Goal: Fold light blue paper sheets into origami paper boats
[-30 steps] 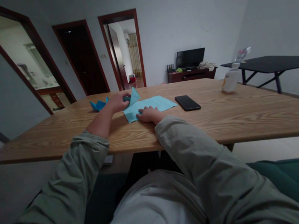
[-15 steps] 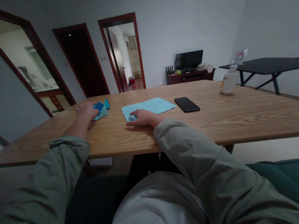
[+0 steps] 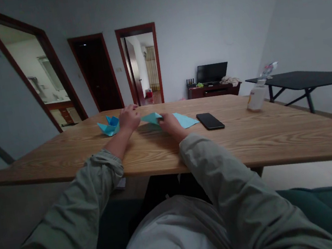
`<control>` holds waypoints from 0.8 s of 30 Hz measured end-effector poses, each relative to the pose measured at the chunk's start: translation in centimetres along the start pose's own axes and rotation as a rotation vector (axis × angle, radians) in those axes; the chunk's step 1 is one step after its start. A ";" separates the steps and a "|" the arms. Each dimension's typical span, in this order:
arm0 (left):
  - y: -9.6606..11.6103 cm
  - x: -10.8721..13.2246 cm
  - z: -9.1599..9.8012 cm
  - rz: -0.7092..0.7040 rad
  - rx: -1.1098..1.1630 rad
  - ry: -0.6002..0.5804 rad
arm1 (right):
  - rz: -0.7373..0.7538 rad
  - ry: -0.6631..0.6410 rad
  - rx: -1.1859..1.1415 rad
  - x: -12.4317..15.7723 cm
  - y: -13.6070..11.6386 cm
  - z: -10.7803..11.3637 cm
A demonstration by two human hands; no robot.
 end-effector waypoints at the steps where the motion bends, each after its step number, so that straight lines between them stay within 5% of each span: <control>1: 0.3 0.0 0.0 0.010 0.018 0.024 | -0.076 0.060 -0.111 -0.5 0.8 0.4; 4: 1.1 0.3 -0.1 -0.044 0.046 0.024 | -0.322 0.201 -0.429 -1.6 3.5 1.4; 7: 1.5 0.7 -0.9 -0.201 0.080 -0.060 | -0.400 0.246 -0.552 -1.9 6.0 2.0; 12: 2.6 2.0 -3.3 -0.400 0.097 -0.439 | -0.279 0.313 -0.165 -1.0 7.8 3.2; 16: 4.6 3.3 -5.4 -0.393 -0.027 -0.781 | -0.132 0.325 0.134 -0.3 6.3 3.1; 24: 7.1 3.4 -8.4 -0.474 0.081 -0.866 | 0.182 -0.333 0.185 0.7 2.1 -1.3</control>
Point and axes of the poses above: each hand's wrist, its own x-axis away from the middle knuckle, its own z-axis out of the back of the hand, y = z × x, the point moved 2 cm from there along -x, towards the middle knuckle, and after that the axes turned 5 degrees about -z, right-handed, at the moved point
